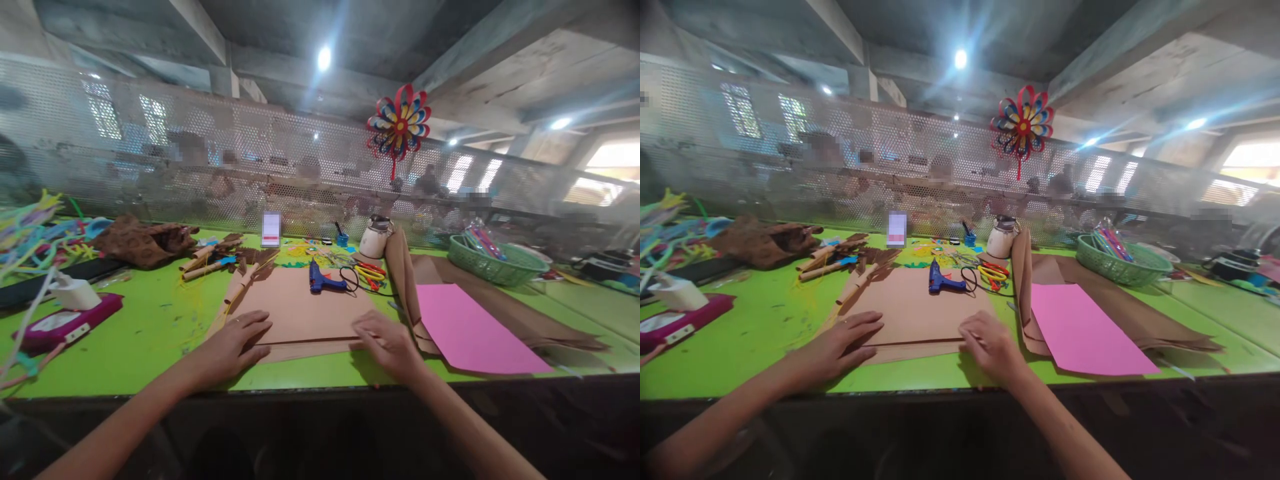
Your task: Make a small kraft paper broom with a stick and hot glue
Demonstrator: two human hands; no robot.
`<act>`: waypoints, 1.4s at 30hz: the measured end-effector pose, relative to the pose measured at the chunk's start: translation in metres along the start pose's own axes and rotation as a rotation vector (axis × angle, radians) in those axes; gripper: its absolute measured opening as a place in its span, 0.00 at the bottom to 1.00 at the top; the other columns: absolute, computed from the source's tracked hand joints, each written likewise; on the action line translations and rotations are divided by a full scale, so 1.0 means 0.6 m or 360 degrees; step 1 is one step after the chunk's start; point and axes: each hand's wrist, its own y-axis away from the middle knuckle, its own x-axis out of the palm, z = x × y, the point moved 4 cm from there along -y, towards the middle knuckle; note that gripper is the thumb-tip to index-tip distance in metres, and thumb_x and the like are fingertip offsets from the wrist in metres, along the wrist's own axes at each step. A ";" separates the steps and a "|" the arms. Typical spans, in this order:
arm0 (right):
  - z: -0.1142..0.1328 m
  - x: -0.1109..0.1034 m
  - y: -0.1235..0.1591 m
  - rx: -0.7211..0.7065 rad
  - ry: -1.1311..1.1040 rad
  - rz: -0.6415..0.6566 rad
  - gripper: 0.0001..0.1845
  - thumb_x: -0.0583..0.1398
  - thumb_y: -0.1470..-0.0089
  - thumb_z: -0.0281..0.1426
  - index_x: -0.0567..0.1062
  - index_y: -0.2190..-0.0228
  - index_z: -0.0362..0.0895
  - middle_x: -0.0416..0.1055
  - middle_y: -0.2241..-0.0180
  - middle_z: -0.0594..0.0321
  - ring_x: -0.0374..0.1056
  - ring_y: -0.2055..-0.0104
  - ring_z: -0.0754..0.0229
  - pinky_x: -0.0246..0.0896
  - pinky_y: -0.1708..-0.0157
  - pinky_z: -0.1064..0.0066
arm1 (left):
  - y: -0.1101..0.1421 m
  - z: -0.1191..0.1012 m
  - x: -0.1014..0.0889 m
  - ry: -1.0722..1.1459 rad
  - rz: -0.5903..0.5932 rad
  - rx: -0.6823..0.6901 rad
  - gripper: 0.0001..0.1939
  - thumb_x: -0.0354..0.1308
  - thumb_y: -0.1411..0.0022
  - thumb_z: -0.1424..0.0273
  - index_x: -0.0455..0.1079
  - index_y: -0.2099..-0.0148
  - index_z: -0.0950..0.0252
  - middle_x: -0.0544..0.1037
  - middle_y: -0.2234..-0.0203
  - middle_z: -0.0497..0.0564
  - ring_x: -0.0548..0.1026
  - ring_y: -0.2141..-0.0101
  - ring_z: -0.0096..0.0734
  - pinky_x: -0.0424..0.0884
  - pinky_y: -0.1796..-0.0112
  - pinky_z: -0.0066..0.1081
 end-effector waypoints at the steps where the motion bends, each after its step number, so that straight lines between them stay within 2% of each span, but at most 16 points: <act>1: 0.002 -0.031 0.001 0.0030 0.0049 -0.0153 0.07 0.55 0.46 0.28 0.74 0.70 0.46 0.73 0.70 0.60 0.68 0.64 0.59 0.63 0.63 0.66 | 0.000 -0.003 -0.002 -0.0003 -0.0004 0.0002 0.24 0.47 0.40 0.55 0.65 0.45 0.60 0.64 0.44 0.54 0.62 0.45 0.40 0.59 0.46 0.37; 4: -0.038 -0.132 0.014 0.0326 0.0431 -0.0675 0.08 0.56 0.47 0.32 0.74 0.72 0.45 0.74 0.70 0.59 0.69 0.66 0.57 0.62 0.63 0.66 | -0.005 -0.011 -0.004 -0.0038 -0.0026 0.0006 0.23 0.45 0.38 0.57 0.66 0.46 0.61 0.66 0.46 0.54 0.63 0.46 0.40 0.59 0.46 0.37; 5: -0.063 -0.158 0.022 0.0451 0.0566 -0.0777 0.10 0.55 0.47 0.34 0.74 0.72 0.44 0.74 0.70 0.58 0.69 0.65 0.56 0.62 0.62 0.65 | -0.007 -0.015 -0.005 -0.0056 -0.0032 0.0014 0.22 0.44 0.37 0.58 0.67 0.47 0.62 0.67 0.47 0.55 0.64 0.47 0.40 0.59 0.47 0.37; 6: -0.093 -0.175 0.030 0.0578 0.0690 -0.0749 0.12 0.55 0.48 0.36 0.75 0.72 0.44 0.74 0.70 0.56 0.70 0.66 0.55 0.62 0.63 0.64 | -0.010 -0.019 -0.005 -0.0076 -0.0039 0.0027 0.21 0.43 0.37 0.59 0.69 0.49 0.62 0.68 0.48 0.56 0.65 0.48 0.41 0.59 0.47 0.38; 7: -0.125 -0.181 0.039 0.0706 0.0786 -0.0572 0.13 0.54 0.49 0.37 0.75 0.70 0.43 0.75 0.68 0.55 0.70 0.65 0.53 0.62 0.63 0.63 | -0.014 -0.025 -0.006 -0.0097 -0.0039 0.0041 0.20 0.43 0.36 0.60 0.70 0.51 0.63 0.70 0.50 0.56 0.66 0.49 0.41 0.60 0.48 0.38; 10: -0.203 -0.163 0.072 0.0955 0.1103 0.0141 0.18 0.56 0.54 0.37 0.75 0.63 0.40 0.74 0.62 0.47 0.69 0.60 0.46 0.59 0.61 0.59 | -0.024 -0.047 -0.016 -0.0170 -0.0003 0.0067 0.17 0.44 0.37 0.63 0.72 0.59 0.64 0.73 0.58 0.57 0.70 0.55 0.41 0.63 0.54 0.38; 12: -0.225 -0.148 0.090 0.1074 0.1239 0.0344 0.20 0.55 0.53 0.37 0.75 0.60 0.41 0.74 0.63 0.46 0.69 0.62 0.46 0.58 0.63 0.60 | -0.032 -0.066 -0.025 -0.0209 0.0057 0.0067 0.14 0.47 0.39 0.63 0.71 0.64 0.64 0.74 0.65 0.56 0.71 0.61 0.41 0.64 0.58 0.37; 16: -0.226 -0.133 0.091 0.1093 0.1277 0.0540 0.20 0.56 0.57 0.28 0.74 0.60 0.41 0.74 0.65 0.48 0.70 0.63 0.49 0.57 0.67 0.66 | -0.052 -0.104 -0.040 -0.0158 0.0127 0.0157 0.12 0.47 0.40 0.65 0.69 0.69 0.65 0.74 0.71 0.54 0.71 0.66 0.38 0.64 0.62 0.35; 20: -0.235 -0.154 0.081 0.1212 0.1433 0.0687 0.14 0.53 0.56 0.26 0.76 0.69 0.39 0.75 0.67 0.45 0.71 0.66 0.49 0.54 0.72 0.68 | -0.080 -0.124 -0.039 0.0064 0.0085 0.0222 0.15 0.45 0.39 0.65 0.70 0.58 0.65 0.74 0.61 0.55 0.71 0.60 0.36 0.63 0.59 0.31; 24: -0.237 -0.211 0.078 0.1364 0.1599 0.0547 0.18 0.49 0.48 0.29 0.76 0.75 0.38 0.75 0.69 0.43 0.71 0.66 0.49 0.53 0.72 0.68 | -0.109 -0.131 -0.029 0.0289 0.0049 0.0257 0.18 0.46 0.40 0.63 0.68 0.52 0.65 0.72 0.55 0.55 0.69 0.56 0.36 0.62 0.55 0.30; 28: -0.198 -0.265 0.076 0.1473 0.1735 0.0142 0.22 0.47 0.45 0.38 0.77 0.75 0.41 0.75 0.72 0.46 0.70 0.70 0.49 0.51 0.75 0.68 | -0.135 -0.140 -0.025 0.0487 0.0090 0.0321 0.18 0.49 0.42 0.61 0.71 0.56 0.66 0.73 0.55 0.56 0.69 0.56 0.37 0.62 0.54 0.31; 31: -0.138 -0.270 0.065 0.1261 0.1729 -0.0250 0.22 0.49 0.45 0.41 0.76 0.75 0.42 0.74 0.77 0.51 0.69 0.74 0.52 0.51 0.76 0.69 | -0.148 -0.134 -0.015 0.0771 0.0098 0.0158 0.19 0.48 0.41 0.61 0.70 0.55 0.65 0.74 0.58 0.55 0.71 0.59 0.34 0.64 0.58 0.29; 33: -0.088 -0.252 0.050 0.0906 0.1609 -0.0488 0.19 0.52 0.46 0.40 0.76 0.76 0.43 0.73 0.79 0.57 0.68 0.76 0.57 0.52 0.76 0.71 | -0.153 -0.128 -0.002 0.0927 0.0107 0.0050 0.20 0.49 0.43 0.59 0.71 0.55 0.65 0.74 0.58 0.55 0.72 0.60 0.34 0.65 0.60 0.29; 35: -0.035 -0.224 0.033 0.0498 0.1483 -0.0606 0.16 0.54 0.46 0.39 0.75 0.76 0.43 0.70 0.81 0.62 0.66 0.78 0.61 0.52 0.75 0.72 | -0.155 -0.119 0.012 0.1001 0.0097 -0.0051 0.20 0.51 0.44 0.59 0.71 0.55 0.66 0.75 0.60 0.56 0.73 0.62 0.36 0.66 0.61 0.30; 39: 0.050 -0.153 0.002 -0.0106 0.1295 -0.0438 0.10 0.55 0.45 0.30 0.73 0.75 0.42 0.69 0.78 0.62 0.64 0.76 0.63 0.53 0.72 0.73 | -0.154 -0.111 0.025 0.1313 0.0093 -0.0158 0.21 0.52 0.44 0.58 0.71 0.54 0.68 0.74 0.58 0.58 0.73 0.60 0.39 0.67 0.61 0.32; 42: 0.086 -0.097 -0.015 -0.0304 0.1197 -0.0224 0.09 0.54 0.45 0.25 0.72 0.74 0.42 0.68 0.77 0.61 0.63 0.73 0.63 0.53 0.70 0.72 | -0.146 -0.124 0.011 0.1887 0.0131 -0.0039 0.28 0.57 0.46 0.61 0.63 0.45 0.65 0.69 0.50 0.61 0.68 0.52 0.41 0.66 0.57 0.35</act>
